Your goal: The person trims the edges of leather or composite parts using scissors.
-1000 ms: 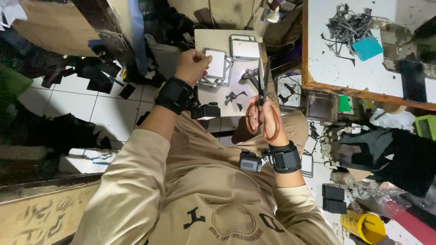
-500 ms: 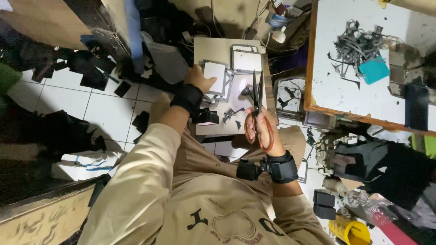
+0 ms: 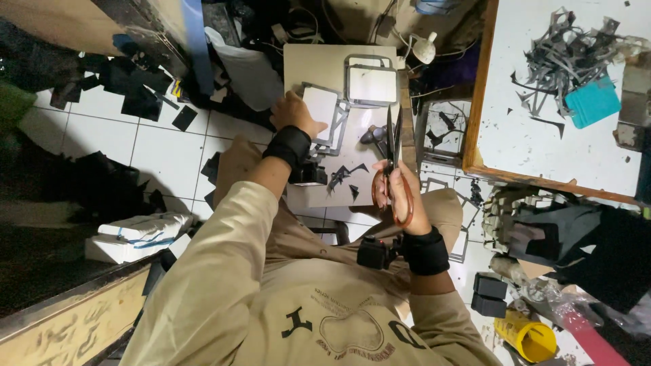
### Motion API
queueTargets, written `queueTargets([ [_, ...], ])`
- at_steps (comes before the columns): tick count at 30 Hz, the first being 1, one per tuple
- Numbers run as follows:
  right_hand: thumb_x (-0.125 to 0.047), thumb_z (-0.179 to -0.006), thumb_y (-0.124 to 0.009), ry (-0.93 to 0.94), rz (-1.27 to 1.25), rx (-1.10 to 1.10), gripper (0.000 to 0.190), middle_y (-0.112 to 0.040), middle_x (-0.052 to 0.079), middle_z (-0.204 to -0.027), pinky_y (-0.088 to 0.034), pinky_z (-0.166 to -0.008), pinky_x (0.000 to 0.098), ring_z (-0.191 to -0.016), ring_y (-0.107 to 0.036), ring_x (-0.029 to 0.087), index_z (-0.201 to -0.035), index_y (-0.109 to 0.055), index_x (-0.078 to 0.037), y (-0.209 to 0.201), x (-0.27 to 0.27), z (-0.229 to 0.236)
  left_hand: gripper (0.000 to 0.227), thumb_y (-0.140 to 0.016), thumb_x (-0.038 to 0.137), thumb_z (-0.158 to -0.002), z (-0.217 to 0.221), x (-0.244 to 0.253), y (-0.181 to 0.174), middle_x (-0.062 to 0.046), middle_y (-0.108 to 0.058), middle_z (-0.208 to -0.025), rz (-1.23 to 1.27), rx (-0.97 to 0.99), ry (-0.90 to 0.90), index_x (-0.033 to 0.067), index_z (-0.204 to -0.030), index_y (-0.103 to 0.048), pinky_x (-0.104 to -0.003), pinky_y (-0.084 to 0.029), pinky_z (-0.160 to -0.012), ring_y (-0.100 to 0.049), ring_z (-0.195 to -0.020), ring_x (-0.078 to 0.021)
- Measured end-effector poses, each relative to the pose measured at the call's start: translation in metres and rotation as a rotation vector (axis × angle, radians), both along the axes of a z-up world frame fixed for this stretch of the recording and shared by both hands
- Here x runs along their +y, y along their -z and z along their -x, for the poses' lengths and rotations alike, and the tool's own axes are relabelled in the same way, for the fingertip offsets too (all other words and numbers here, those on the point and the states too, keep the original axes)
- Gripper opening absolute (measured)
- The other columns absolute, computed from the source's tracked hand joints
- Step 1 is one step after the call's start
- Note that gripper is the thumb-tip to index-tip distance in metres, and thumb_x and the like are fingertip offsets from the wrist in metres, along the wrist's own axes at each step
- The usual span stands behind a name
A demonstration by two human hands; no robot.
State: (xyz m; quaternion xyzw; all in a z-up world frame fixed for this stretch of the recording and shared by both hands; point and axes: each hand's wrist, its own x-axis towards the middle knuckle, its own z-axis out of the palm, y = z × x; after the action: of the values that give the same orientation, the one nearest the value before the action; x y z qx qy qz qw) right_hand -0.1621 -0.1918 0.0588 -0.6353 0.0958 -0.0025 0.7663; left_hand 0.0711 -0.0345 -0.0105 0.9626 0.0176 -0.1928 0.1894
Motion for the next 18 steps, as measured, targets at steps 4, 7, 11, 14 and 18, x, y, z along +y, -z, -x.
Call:
queueTargets([
  [4,-0.051,-0.109,-0.043,0.003,0.01,0.009,0.056,-0.048,0.001,-0.083,-0.039,-0.058,0.0239,-0.065,-0.045,0.009,-0.125,-0.054,0.001,0.002,0.001,-0.001,0.111,-0.097,0.046,-0.064,-0.009,0.001,0.005,-0.018,-0.043,-0.146,0.005,0.055,-0.027,0.0015,-0.144,-0.035,-0.052,-0.037,-0.112,-0.04,-0.137,-0.0362],
  [7,-0.049,-0.11,-0.042,-0.001,0.019,0.011,0.053,-0.048,0.001,-0.083,-0.039,-0.059,0.0238,-0.066,-0.046,0.009,-0.125,-0.054,0.0,0.001,0.002,-0.003,0.11,-0.098,0.046,-0.065,-0.012,0.002,0.016,-0.021,-0.049,-0.142,-0.016,0.038,-0.02,-0.0004,-0.145,-0.037,-0.051,-0.035,-0.114,-0.044,-0.134,-0.0374],
  [11,-0.043,-0.111,-0.043,0.016,0.018,0.005,0.046,-0.048,0.001,-0.083,-0.039,-0.059,0.0231,-0.066,-0.046,0.009,-0.125,-0.054,0.0,0.002,-0.001,-0.004,0.078,-0.091,0.038,-0.073,-0.017,0.008,0.068,-0.018,-0.059,-0.131,0.174,-0.163,0.116,0.0046,-0.131,-0.051,-0.049,-0.044,-0.103,-0.055,-0.122,-0.0361],
  [14,-0.036,-0.112,-0.047,0.089,0.044,-0.034,0.037,-0.049,0.001,-0.081,-0.04,-0.058,0.0236,-0.066,-0.047,0.009,-0.123,-0.053,-0.001,0.001,-0.002,-0.009,0.053,-0.087,0.029,-0.082,0.003,0.023,0.052,-0.019,-0.066,-0.114,0.523,-0.393,0.286,0.0021,-0.117,-0.057,-0.045,-0.051,-0.089,-0.063,-0.106,-0.0348],
  [18,-0.024,-0.11,-0.056,0.236,0.071,-0.035,0.022,-0.051,0.004,-0.071,-0.044,-0.055,0.026,-0.06,-0.052,0.011,-0.118,-0.049,-0.004,0.007,-0.001,-0.02,0.037,-0.086,0.024,-0.088,0.05,0.035,-0.028,-0.013,-0.06,-0.081,0.784,-0.267,0.385,0.0025,-0.093,-0.056,-0.04,-0.049,-0.068,-0.057,-0.073,-0.0257],
])
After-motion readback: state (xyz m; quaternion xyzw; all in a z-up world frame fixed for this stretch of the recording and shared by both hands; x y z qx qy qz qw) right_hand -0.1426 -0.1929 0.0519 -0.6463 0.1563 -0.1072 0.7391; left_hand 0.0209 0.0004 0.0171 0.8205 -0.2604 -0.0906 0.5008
